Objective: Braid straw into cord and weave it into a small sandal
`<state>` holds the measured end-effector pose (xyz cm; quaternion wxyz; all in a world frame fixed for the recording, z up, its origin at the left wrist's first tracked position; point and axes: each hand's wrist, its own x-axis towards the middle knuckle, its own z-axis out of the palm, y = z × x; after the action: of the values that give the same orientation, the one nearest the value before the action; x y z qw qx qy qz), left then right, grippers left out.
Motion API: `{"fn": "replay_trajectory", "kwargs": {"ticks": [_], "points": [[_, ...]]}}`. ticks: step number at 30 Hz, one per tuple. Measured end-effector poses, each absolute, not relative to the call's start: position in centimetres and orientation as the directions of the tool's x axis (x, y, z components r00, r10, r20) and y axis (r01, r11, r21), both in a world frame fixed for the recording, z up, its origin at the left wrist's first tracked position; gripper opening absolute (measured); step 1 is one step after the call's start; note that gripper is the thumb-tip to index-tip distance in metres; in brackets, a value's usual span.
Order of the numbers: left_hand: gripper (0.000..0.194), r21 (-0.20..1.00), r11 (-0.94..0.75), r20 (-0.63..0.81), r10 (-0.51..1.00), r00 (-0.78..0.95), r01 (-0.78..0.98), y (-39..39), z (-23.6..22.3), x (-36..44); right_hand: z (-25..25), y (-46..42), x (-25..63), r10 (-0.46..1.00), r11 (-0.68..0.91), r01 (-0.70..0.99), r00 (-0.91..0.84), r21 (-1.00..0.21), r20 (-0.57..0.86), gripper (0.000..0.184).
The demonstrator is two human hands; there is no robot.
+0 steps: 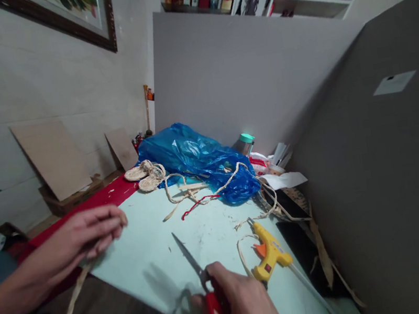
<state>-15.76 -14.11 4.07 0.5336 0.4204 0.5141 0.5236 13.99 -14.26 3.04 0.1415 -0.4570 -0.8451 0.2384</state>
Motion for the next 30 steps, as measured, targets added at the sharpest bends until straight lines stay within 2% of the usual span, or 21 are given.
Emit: {"fn": "replay_trajectory", "kwargs": {"ticks": [2,4,5,7,9,12,14,16,22,26,30], "points": [[0.007,0.990,-0.054,0.026,0.979,-0.203,-0.132,-12.3,6.6,-16.4,3.6,-12.8,15.2,0.856,0.489,0.733,-0.508,-0.472,0.097,0.012],[0.010,0.963,-0.154,0.106,0.970,-0.218,-0.219,-10.6,9.3,-16.0,4.0,-11.2,16.3,0.880,0.471,0.753,-0.438,-0.459,0.184,0.021],[0.009,0.952,-0.162,0.121,0.979,-0.166,-0.261,-9.8,10.5,-15.4,4.3,-10.4,16.7,0.896,0.441,0.751,-0.396,-0.492,0.199,0.024],[0.013,0.914,-0.211,0.199,0.977,-0.070,-0.348,-7.8,12.5,-13.9,4.9,-8.8,17.4,0.933,0.346,0.680,-0.322,-0.646,0.161,0.032],[0.010,0.893,-0.236,0.264,0.964,0.023,-0.383,-5.6,13.7,-12.0,5.7,-7.5,17.8,0.962,0.202,0.514,-0.264,-0.833,0.070,0.044],[0.007,0.922,-0.185,0.257,0.949,0.182,-0.340,-2.6,14.5,-9.1,7.2,-6.0,17.7,0.968,0.048,0.269,-0.251,-0.962,-0.021,0.055],[0.009,0.938,-0.155,0.241,0.933,0.266,-0.309,-1.4,14.6,-7.4,7.8,-5.2,17.5,0.964,0.056,0.199,-0.266,-0.978,0.002,0.054],[0.010,0.952,-0.128,0.220,0.918,0.330,-0.279,-0.9,14.4,-6.0,8.0,-4.4,17.6,0.961,0.103,0.188,-0.274,-0.977,0.049,0.049],[0.013,0.975,-0.062,0.155,0.879,0.452,-0.213,-1.6,14.2,-3.9,6.8,-2.1,19.1,0.959,0.255,0.320,-0.206,-0.912,0.196,0.034],[0.003,0.989,-0.025,0.092,0.880,0.467,-0.149,-1.8,14.3,-2.6,7.6,-1.5,19.9,0.968,0.200,0.171,-0.188,-0.965,0.167,0.039],[0.011,0.994,-0.070,0.101,0.882,0.460,-0.084,-1.6,13.6,-1.6,9.3,-2.1,20.1,0.977,0.149,0.037,-0.161,-0.988,0.142,0.042]]}}
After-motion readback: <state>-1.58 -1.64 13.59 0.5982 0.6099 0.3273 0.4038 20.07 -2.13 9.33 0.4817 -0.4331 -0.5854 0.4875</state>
